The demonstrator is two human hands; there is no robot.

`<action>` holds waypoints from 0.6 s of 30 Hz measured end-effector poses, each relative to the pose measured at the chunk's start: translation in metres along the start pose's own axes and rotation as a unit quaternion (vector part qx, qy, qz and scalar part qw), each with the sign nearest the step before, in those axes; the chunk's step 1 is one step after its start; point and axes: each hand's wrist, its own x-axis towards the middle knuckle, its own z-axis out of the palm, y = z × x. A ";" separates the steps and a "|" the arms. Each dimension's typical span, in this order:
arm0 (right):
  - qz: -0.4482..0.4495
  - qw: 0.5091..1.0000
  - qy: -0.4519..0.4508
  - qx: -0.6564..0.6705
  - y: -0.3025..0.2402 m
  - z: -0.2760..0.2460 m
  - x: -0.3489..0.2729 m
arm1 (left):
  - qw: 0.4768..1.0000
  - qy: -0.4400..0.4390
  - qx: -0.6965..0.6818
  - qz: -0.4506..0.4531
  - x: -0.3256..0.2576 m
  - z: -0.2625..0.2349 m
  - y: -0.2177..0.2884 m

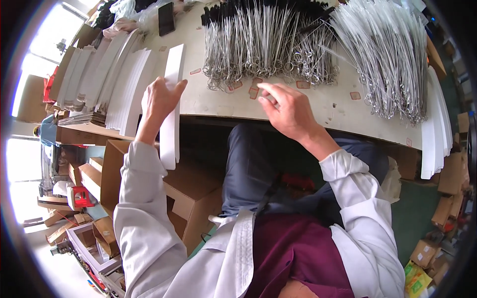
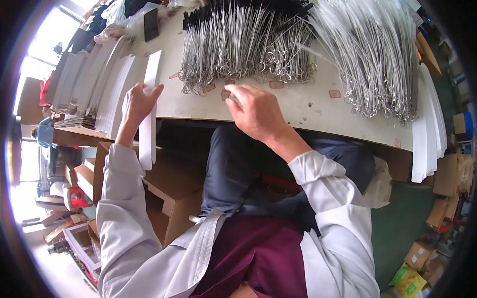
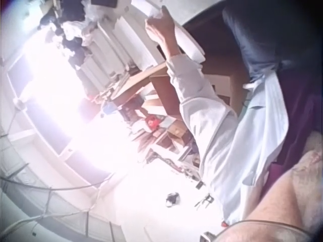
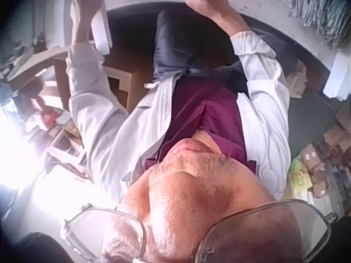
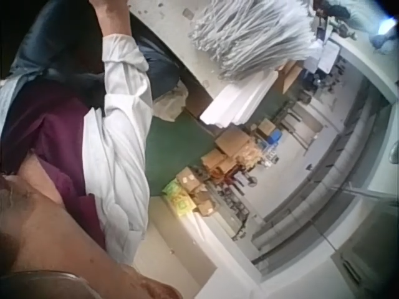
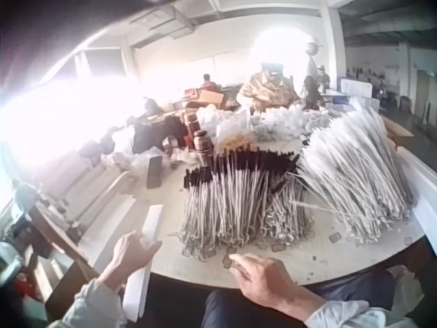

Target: Sorting and packing industrial wire brushes into boxes at a factory workstation.

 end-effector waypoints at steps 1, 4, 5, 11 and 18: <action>-0.019 1.000 0.004 -0.010 0.001 0.008 0.008 | 1.000 -0.023 0.015 0.006 0.010 0.005 0.001; -0.041 0.998 0.001 -0.044 0.006 0.030 0.028 | 0.998 -0.047 0.029 0.016 0.031 0.018 0.011; -0.058 0.996 0.005 -0.066 0.008 0.035 0.033 | 0.998 -0.047 0.029 0.022 0.036 0.021 0.018; -0.105 0.989 0.003 -0.107 0.018 0.052 0.046 | 0.994 -0.059 0.082 0.030 0.055 0.040 0.023; -0.114 0.989 0.004 -0.090 0.022 0.051 0.046 | 0.996 -0.008 0.035 0.081 0.044 0.042 0.011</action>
